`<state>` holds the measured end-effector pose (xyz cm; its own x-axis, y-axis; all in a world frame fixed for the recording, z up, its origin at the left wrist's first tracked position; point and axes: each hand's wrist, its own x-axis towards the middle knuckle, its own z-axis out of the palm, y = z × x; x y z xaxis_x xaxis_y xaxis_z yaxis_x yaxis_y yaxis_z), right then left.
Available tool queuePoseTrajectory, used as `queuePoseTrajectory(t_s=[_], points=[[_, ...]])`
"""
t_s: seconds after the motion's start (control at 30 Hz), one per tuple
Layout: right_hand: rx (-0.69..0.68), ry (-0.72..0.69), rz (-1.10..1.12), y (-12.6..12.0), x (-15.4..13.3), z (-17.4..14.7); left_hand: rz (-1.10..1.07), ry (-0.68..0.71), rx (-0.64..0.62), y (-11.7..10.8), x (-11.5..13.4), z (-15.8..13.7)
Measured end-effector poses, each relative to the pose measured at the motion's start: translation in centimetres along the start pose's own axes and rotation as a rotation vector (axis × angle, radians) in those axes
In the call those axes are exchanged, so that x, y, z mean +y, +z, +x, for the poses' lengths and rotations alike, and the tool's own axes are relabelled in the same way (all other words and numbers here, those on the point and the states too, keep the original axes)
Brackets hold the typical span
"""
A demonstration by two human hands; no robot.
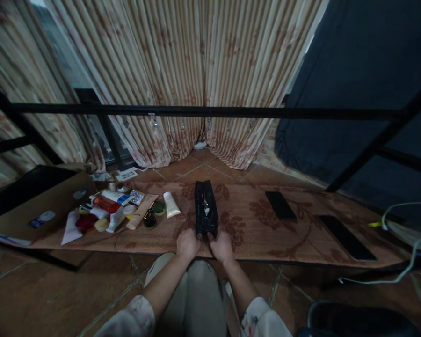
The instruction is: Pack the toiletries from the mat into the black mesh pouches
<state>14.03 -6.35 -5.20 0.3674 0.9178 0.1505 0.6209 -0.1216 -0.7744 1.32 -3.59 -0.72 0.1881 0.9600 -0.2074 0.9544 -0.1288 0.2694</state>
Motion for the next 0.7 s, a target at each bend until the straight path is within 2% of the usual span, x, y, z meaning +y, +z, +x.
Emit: queuePoseTrajectory(t_s=[0.2,0.4,0.6,0.7], points=[[0.001,0.010,-0.035,-0.2,-0.5,-0.1,0.015,0.105,0.067,0.5,-0.8,0.7],[-0.049,0.044,-0.077,-0.3,-1.0,0.0,0.022,0.071,0.036,0.5,-1.0,1.2],[-0.293,0.045,-0.137,-2.4,-1.1,2.0,-0.081,0.062,0.001,0.4,-0.8,2.0],[-0.408,0.047,-0.189,-3.7,-1.3,3.2,-0.254,0.070,-0.127,-0.7,-1.4,3.0]])
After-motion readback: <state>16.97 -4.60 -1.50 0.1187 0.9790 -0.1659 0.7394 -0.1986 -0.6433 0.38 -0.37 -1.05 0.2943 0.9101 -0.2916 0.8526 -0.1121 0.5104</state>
